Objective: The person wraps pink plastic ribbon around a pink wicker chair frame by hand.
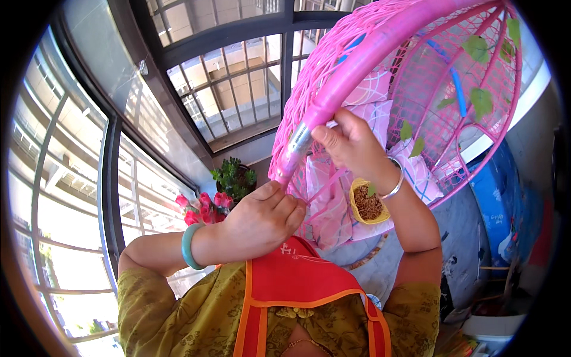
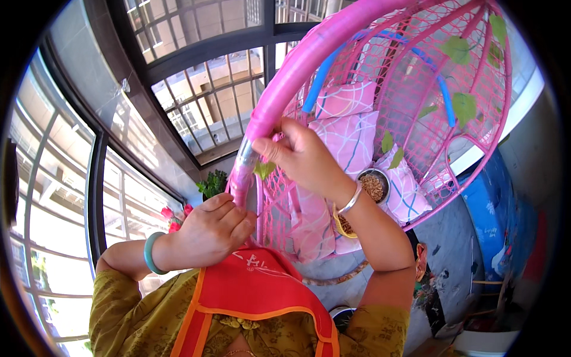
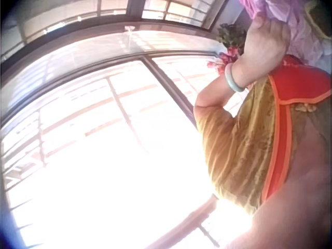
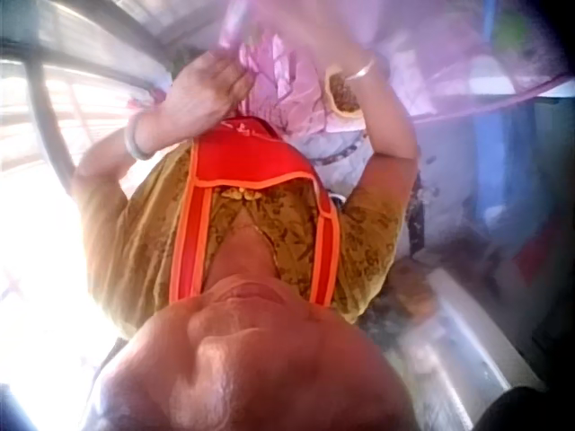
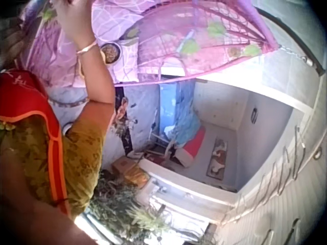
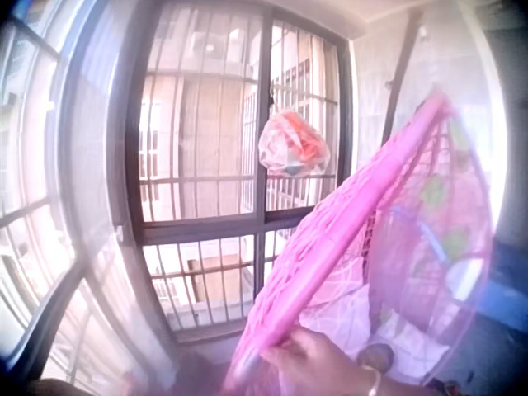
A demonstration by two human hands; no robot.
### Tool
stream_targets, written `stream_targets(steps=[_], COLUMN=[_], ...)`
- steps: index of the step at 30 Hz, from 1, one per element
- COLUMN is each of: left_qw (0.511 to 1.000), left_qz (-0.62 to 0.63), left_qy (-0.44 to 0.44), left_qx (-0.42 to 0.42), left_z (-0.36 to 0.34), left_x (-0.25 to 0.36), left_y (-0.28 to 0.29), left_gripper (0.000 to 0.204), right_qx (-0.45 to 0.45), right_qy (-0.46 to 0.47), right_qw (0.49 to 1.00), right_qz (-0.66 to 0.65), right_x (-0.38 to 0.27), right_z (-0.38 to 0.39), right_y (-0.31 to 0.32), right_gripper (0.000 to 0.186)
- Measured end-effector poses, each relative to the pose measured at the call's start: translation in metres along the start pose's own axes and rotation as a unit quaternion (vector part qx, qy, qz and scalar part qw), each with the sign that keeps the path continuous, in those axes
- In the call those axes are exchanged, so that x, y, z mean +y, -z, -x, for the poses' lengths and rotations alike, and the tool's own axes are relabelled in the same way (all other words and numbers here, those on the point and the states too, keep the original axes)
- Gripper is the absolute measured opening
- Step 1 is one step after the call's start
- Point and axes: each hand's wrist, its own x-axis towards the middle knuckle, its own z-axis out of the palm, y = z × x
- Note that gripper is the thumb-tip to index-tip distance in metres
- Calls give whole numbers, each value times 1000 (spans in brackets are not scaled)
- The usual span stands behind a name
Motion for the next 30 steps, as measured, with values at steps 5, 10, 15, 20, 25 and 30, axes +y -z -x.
stream_targets(steps=[5, 10, 15, 20, 25, 30], left_qw=[997, 959, 914, 714, 671, 825], left_qz=[5, 72, 47, 30, 176, 183], left_qy=[80, 264, 400, 612, 573, 513], left_qx=[-13, -77, -42, -340, -436, 151], left_z=[27, 82, 173, 310, 313, 134], left_x=[18, 32, 70, 158, 157, 12], left_y=[-4, -36, -110, -151, -151, -104], left_gripper=[20, 27, 29, 32, 31, 22], right_qx=[-21, -65, -62, -65, -57, -69], right_qy=[54, 38, 27, 68, 71, 47], right_qw=[998, 996, 998, 992, 990, 996], right_qz=[40, 39, 12, 89, 109, 30], right_x=[-2, 0, 11, 13, 16, 16], right_z=[-12, -26, -41, -55, -60, -60], right_y=[7, 19, 18, 26, 26, 23], right_gripper=[27, 26, 26, 26, 25, 23])
